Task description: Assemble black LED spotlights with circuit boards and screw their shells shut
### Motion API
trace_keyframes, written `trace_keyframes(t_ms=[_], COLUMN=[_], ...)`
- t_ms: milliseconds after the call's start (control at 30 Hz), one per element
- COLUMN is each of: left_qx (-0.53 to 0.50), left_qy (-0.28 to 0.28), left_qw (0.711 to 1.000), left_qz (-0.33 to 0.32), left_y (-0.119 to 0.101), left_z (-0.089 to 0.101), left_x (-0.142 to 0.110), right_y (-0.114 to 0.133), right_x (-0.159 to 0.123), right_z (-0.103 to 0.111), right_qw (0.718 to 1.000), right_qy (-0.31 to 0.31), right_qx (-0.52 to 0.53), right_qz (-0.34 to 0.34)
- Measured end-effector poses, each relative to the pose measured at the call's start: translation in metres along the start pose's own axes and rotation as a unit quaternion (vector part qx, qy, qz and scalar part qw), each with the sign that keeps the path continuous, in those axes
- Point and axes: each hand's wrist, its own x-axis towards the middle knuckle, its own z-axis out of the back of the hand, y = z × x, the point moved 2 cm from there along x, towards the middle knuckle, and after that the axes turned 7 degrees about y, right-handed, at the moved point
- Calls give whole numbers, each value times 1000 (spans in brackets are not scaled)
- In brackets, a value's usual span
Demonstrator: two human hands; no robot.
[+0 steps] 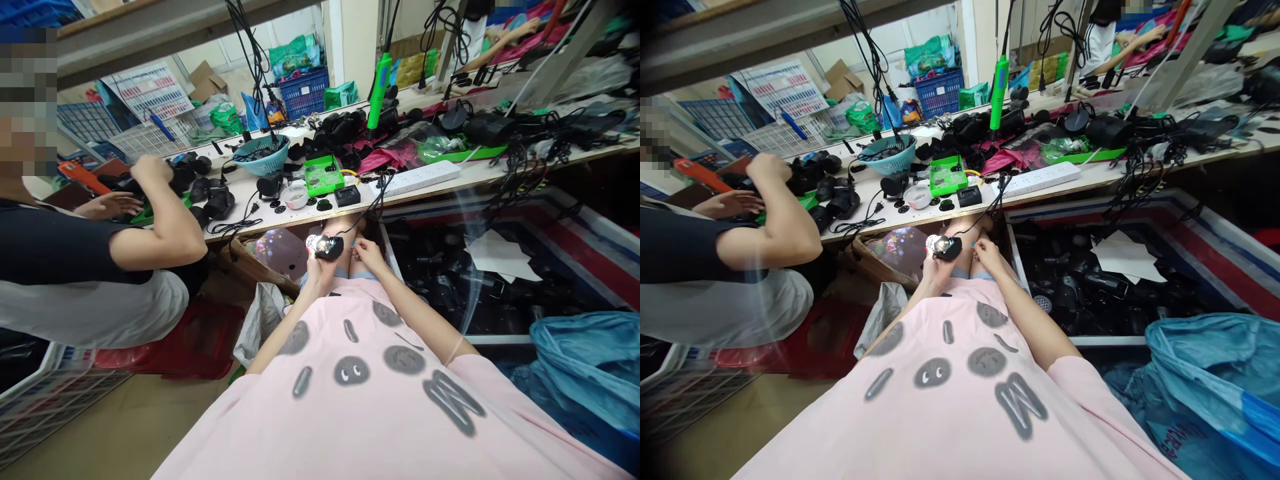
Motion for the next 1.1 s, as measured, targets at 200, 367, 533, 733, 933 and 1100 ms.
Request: trace_keyframes(t_ms=[200,367,533,733,933,1100], left_qx=[8,15,-30,-82,-78,-64], left_qy=[1,3,-15,-38,-61,-66], left_qw=[1000,1000,999,996,995,994], left_qz=[-8,-17,-23,-15,17,57], left_y=[-1,2,2,-4,-14,-25], left_z=[0,-7,-16,-14,-16,-41], left_x=[-1,-7,-15,-2,-7,-21], right_y=[2,6,13,29,84,146], right_x=[1,-5,-18,-18,-20,-30], right_z=[-1,-4,-7,14,41,53], right_qw=[1000,999,999,992,980,984], right_qy=[-2,-25,-35,-118,-169,-77], right_qx=[17,33,-7,-44,-51,-101], right_qz=[0,-15,-12,28,91,123])
